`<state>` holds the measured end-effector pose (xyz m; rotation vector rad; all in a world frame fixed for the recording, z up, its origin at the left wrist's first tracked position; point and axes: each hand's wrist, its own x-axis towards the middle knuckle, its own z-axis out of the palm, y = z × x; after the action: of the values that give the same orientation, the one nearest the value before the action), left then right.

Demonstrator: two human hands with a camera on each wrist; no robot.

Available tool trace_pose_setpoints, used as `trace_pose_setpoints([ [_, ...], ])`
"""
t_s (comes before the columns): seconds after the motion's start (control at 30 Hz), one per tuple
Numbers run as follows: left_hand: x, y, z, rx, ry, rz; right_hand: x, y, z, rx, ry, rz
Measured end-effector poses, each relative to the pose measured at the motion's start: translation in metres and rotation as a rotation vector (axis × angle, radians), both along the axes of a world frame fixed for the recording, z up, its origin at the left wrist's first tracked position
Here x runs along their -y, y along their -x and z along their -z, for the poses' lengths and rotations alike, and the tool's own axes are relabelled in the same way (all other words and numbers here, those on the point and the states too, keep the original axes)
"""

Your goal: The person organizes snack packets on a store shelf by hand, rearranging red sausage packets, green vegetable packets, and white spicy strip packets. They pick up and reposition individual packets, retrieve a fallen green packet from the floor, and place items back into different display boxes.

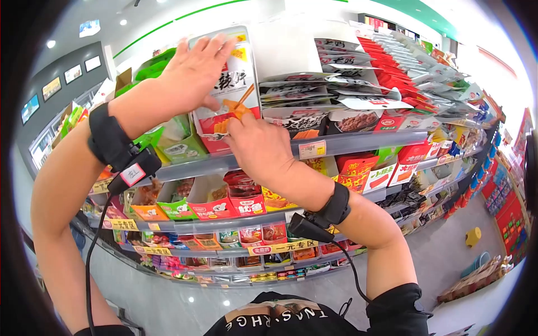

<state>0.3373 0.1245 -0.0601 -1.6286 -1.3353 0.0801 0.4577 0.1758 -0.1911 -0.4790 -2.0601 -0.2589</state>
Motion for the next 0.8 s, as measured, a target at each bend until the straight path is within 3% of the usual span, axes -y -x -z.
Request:
trace_pose_setpoints([
  [0.07,-0.002,0.002,0.001,-0.138,-0.119,0.084,0.000,-0.002,-0.002,0.029,0.007,-0.014],
  [0.2,0.017,-0.006,0.003,0.111,-0.035,0.129,0.004,-0.009,-0.004,0.090,0.047,-0.027],
  [0.3,0.015,-0.003,0.014,0.070,-0.210,0.313,0.006,-0.009,-0.005,0.108,0.065,-0.036],
  [0.5,0.035,-0.007,0.018,0.038,-0.341,0.472,0.011,-0.014,-0.006,0.106,0.077,-0.072],
  [0.6,0.037,-0.003,0.015,0.282,-0.210,0.441,0.011,-0.014,-0.010,0.154,0.091,-0.046],
  [0.7,0.041,0.001,0.005,0.360,-0.126,0.356,0.009,-0.014,-0.011,0.164,0.073,-0.046],
  [0.8,0.032,0.008,-0.005,0.323,-0.197,0.379,0.008,-0.014,-0.011,0.188,0.058,-0.034],
])
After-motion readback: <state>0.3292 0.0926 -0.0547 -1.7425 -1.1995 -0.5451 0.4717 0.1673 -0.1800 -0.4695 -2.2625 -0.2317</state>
